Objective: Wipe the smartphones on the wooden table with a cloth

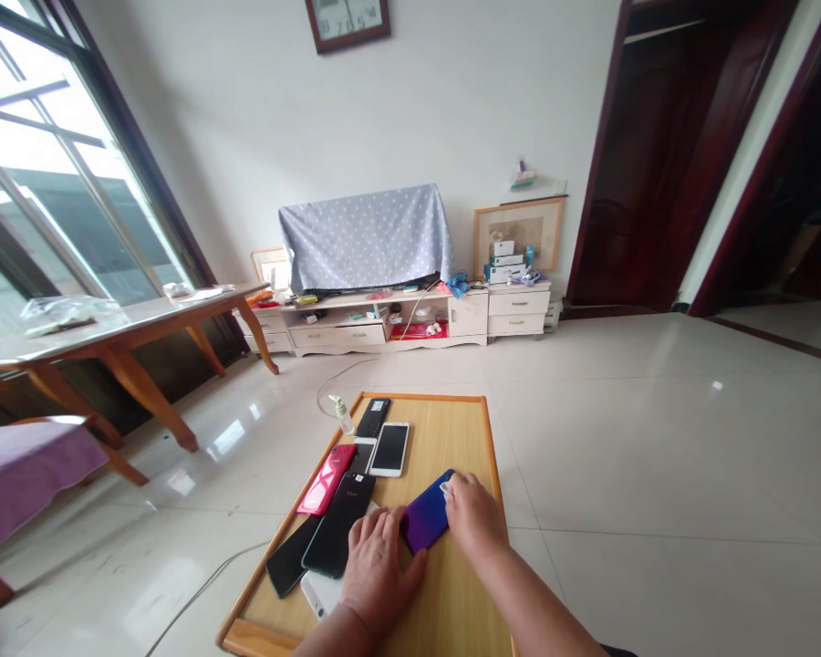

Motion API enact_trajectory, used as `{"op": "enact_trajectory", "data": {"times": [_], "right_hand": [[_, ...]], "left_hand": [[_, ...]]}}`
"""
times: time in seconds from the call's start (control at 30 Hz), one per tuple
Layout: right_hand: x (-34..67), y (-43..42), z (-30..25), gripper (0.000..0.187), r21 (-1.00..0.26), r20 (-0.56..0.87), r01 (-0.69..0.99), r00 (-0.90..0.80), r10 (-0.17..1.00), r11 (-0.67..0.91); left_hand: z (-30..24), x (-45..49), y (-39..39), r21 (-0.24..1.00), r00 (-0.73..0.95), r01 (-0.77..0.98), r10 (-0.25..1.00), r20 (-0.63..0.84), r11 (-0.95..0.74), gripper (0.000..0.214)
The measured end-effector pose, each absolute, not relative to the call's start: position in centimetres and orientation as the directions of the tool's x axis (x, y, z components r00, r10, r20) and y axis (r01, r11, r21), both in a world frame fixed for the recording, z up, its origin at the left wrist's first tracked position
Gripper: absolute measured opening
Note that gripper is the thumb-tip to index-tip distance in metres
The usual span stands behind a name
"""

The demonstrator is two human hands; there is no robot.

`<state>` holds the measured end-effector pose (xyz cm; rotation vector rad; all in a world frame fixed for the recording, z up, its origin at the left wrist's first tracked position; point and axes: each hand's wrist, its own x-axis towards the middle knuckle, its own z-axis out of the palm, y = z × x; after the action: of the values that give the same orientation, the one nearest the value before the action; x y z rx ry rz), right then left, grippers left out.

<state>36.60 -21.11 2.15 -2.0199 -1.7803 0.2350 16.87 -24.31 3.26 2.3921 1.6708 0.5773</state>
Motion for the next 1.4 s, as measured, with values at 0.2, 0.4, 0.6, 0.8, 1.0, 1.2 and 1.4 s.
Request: {"op": "enact_trajectory", "data": {"times": [0.2, 0.4, 0.6, 0.8, 1.0, 1.2, 1.4], "right_hand": [[33.7, -22.6, 2.1, 0.023, -0.483, 0.172, 0.869, -0.026, 0.985, 0.108], [32.9, -22.4, 2.2, 0.022, -0.45, 0.177, 0.885, -0.046, 0.983, 0.123], [35.5, -19.7, 2.5, 0.022, -0.432, 0.144, 0.899, 0.155, 0.977, -0.079], [30.5, -22.1, 1.9, 0.026, -0.515, 0.148, 0.837, -0.129, 0.98, 0.188], [34.3, -19.6, 2.9, 0.025, -0.398, 0.132, 0.916, 0.111, 0.985, -0.05], [35.0, -19.3, 2.9, 0.024, -0.39, 0.113, 0.914, 0.168, 0.979, -0.112], [32.3, -20.8, 2.7, 0.024, -0.421, 0.125, 0.905, -0.015, 0.992, 0.067]], "left_hand": [[2.6, 16.6, -24.1, 0.355, 0.305, 0.859, 0.926, 0.221, -0.368, 0.059], [2.7, 16.6, -24.2, 0.37, 0.301, 0.853, 0.926, 0.227, -0.368, 0.056], [2.9, 16.5, -24.2, 0.374, 0.299, 0.854, 0.93, 0.215, -0.361, 0.06], [1.9, 16.2, -23.8, 0.392, 0.307, 0.844, 0.928, 0.21, -0.367, 0.064], [2.3, 16.3, -24.0, 0.377, 0.292, 0.853, 0.928, 0.231, -0.362, 0.065], [2.4, 16.4, -23.9, 0.372, 0.296, 0.855, 0.929, 0.225, -0.362, 0.064], [2.3, 16.5, -23.6, 0.378, 0.315, 0.844, 0.922, 0.225, -0.38, 0.06]]}}
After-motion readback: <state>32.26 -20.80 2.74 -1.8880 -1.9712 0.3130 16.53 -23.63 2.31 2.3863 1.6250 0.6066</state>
